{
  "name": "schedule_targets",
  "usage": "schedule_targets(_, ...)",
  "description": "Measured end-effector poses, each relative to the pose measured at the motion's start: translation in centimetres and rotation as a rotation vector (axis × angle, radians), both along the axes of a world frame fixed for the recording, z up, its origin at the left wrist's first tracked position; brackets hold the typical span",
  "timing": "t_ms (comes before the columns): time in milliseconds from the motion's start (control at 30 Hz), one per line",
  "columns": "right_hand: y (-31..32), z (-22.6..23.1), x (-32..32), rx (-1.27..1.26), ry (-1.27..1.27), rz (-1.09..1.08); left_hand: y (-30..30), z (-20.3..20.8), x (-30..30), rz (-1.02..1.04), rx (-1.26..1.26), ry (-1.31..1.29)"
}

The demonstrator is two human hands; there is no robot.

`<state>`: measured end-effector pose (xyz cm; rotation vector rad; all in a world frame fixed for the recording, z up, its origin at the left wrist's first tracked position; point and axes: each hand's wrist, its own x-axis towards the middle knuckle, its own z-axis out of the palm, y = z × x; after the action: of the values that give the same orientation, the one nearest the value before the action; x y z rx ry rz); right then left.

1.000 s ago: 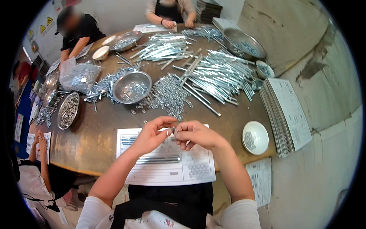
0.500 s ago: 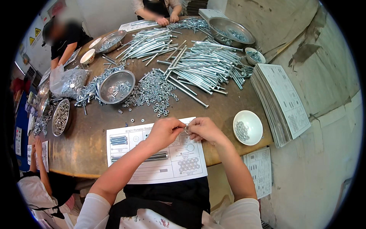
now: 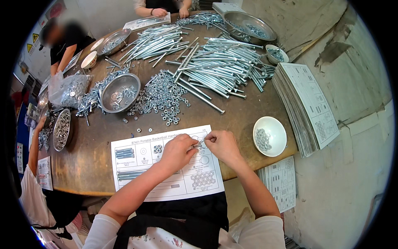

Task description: The person assembles metal rods, nuts, and washers at a workbench, following a printed instruction sheet. They pick components from bowls and piles, thread them onto rods, and place the assembled units on the sheet. Other workers are visible in the background performing similar tasks.

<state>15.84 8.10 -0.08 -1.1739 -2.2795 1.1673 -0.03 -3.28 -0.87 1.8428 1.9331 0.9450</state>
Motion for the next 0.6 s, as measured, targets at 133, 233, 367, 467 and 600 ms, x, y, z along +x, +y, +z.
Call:
schedule_targets(133, -0.4, 0.2, -0.3, 0.033, -0.026, -0.023, -0.1, -0.1, -0.1, -0.013, 0.031, 0.088)
schedule_targets(233, -0.7, 0.2, -0.5, 0.059, -0.036, -0.027, -0.1, -0.6, -0.2, -0.022, 0.027, 0.150)
schedule_targets(367, -0.9, 0.2, -0.2, 0.065, -0.011, -0.044, 0.2, 0.9, -1.4, -0.029, 0.033, 0.137)
schedule_targets(467, -0.4, -1.9, 0.6, -0.064, 0.201, -0.142, 2.0, 2.3, -7.8, 0.106, 0.294, 0.158)
schedule_targets(600, -1.1, -3.1, 0.3, -0.186, 0.537, -0.287, 2.7, 6.3, -21.5, 0.497, 0.254, 0.612)
